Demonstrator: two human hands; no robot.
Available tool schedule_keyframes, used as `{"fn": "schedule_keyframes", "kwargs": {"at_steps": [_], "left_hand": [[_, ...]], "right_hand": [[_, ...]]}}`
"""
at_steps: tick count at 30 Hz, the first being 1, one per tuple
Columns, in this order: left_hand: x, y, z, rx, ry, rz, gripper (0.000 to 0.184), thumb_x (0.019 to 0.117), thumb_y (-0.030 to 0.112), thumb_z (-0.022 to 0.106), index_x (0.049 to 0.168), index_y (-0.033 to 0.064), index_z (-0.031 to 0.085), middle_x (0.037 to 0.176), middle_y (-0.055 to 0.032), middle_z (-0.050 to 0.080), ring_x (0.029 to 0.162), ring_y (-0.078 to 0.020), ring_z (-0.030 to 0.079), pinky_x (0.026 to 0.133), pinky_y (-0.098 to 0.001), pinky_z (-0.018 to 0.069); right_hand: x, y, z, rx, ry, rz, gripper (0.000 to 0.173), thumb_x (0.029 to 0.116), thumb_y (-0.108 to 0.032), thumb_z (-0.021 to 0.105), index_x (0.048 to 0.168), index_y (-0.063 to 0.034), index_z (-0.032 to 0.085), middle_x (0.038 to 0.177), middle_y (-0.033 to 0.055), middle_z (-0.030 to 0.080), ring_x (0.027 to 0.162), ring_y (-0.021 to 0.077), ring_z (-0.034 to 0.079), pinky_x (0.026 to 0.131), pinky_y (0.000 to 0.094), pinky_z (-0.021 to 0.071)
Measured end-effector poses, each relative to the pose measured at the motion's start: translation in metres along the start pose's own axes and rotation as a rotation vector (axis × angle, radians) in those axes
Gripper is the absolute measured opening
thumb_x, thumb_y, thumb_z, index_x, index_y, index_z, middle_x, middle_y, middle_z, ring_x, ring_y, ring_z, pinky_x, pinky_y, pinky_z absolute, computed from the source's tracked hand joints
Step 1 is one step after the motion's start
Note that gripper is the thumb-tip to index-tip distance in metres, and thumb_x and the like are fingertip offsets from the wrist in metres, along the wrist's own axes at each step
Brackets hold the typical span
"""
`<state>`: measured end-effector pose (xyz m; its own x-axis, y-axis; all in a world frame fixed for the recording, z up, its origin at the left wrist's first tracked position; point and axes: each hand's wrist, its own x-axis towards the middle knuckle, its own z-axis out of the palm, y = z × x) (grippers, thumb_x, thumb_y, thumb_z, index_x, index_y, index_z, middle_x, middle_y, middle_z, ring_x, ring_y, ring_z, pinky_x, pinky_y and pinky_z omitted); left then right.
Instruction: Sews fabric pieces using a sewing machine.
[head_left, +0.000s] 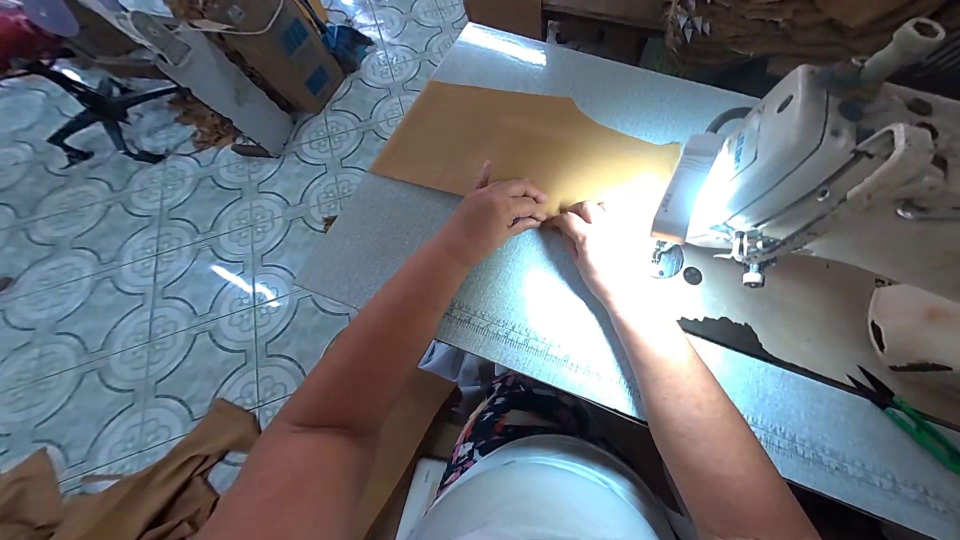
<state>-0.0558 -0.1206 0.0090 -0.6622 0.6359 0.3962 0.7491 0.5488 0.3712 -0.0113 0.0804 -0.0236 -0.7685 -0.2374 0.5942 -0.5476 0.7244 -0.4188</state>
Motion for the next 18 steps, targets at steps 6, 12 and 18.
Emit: {"fn": "schedule_keyframes", "kwargs": {"at_steps": [6,12,18], "left_hand": [[-0.001,0.0,-0.003,0.095,-0.036,0.085,0.017,0.0986,0.014,0.064,0.105,0.0099,0.079,0.128,-0.0105,0.071,0.128,-0.0354,0.063,0.113,-0.0771,0.0246],[-0.001,0.002,-0.005,0.085,-0.075,0.08,0.019,0.099,0.012,0.062,0.108,0.0094,0.078,0.13,-0.0094,0.07,0.129,-0.0353,0.062,0.113,-0.0742,0.0282],[-0.02,-0.013,-0.036,0.141,-0.201,-0.343,0.051,0.1058,0.049,0.048,0.137,0.0104,0.062,0.154,-0.0152,0.049,0.148,-0.046,0.036,0.111,-0.0749,0.029]], "right_hand": [[-0.001,-0.006,-0.007,-0.06,-0.077,-0.013,0.017,0.0958,0.003,0.06,0.099,-0.0015,0.077,0.097,0.0196,0.07,0.098,0.0378,0.068,0.086,0.0434,0.0552],[-0.001,-0.012,-0.009,-0.119,-0.141,-0.004,0.018,0.0964,0.002,0.06,0.101,-0.0025,0.076,0.1,0.0202,0.069,0.097,0.0399,0.067,0.08,0.0445,0.0567],[-0.004,-0.03,-0.012,-0.187,-0.216,0.072,0.02,0.0951,0.003,0.059,0.102,-0.0053,0.076,0.104,0.0209,0.069,0.101,0.0432,0.067,0.076,0.0517,0.0567]]}}
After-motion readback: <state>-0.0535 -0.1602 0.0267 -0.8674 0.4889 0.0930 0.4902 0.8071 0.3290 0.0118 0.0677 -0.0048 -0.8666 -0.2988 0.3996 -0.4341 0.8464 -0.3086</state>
